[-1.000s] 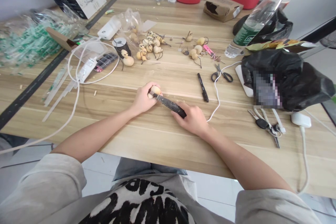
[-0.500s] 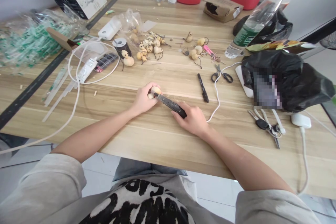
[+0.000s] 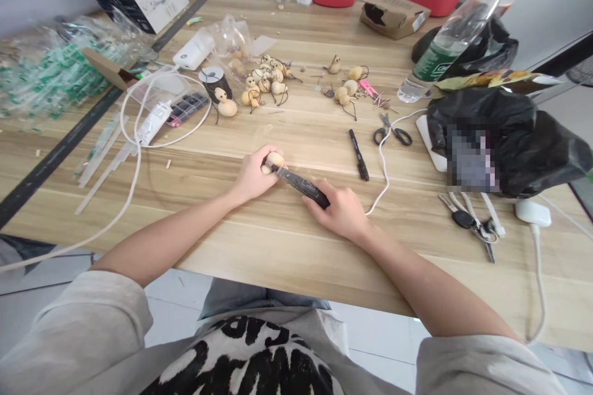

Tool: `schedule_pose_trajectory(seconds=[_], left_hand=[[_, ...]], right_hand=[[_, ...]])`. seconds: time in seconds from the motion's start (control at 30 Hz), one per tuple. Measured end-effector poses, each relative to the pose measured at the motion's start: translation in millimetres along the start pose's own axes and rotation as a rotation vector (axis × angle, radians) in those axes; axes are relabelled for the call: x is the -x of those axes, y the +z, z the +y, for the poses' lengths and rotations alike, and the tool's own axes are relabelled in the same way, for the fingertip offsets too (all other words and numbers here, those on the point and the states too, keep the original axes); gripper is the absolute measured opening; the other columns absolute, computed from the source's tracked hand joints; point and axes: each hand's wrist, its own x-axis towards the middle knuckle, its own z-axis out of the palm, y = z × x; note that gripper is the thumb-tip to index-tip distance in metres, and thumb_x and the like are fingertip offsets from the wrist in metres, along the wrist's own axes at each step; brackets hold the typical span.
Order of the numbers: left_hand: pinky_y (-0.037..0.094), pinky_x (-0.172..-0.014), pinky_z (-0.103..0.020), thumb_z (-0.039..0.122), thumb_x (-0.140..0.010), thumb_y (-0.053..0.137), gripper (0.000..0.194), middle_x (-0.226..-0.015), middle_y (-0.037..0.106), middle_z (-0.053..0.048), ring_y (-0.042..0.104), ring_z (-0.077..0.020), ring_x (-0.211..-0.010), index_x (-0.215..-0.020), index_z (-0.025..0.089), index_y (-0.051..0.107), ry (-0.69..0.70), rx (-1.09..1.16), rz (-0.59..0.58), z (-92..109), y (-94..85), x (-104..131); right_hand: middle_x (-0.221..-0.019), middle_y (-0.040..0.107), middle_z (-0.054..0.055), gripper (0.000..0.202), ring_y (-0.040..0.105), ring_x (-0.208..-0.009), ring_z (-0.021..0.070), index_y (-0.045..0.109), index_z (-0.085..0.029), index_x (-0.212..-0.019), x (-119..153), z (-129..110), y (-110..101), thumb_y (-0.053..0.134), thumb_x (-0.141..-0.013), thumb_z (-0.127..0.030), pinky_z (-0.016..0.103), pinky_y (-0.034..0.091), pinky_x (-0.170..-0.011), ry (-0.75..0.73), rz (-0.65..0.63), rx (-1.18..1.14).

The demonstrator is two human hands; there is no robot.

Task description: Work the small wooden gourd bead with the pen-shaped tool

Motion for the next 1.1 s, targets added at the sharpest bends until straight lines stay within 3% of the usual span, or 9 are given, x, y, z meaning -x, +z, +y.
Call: schedule_pose_trajectory(seconds=[1.1], left_hand=[[0.044,-0.064,-0.022,0.016,-0.068,0.06,0.024,-0.077,0.067,0.0,0.057,-0.0117,-0.066,-0.092,0.019,0.06,0.039,-0.028,-0.035,-0.3,-0.7,0.9]], right_hand=[[-0.086,0.073,0.005,0.032,0.068,-0.071,0.022,0.064,-0.021,-0.111,-0.1,-1.2,-1.1,0.055,-0.084,-0.033,0.03,0.05,-0.064,-0.01,-0.006,0.014]])
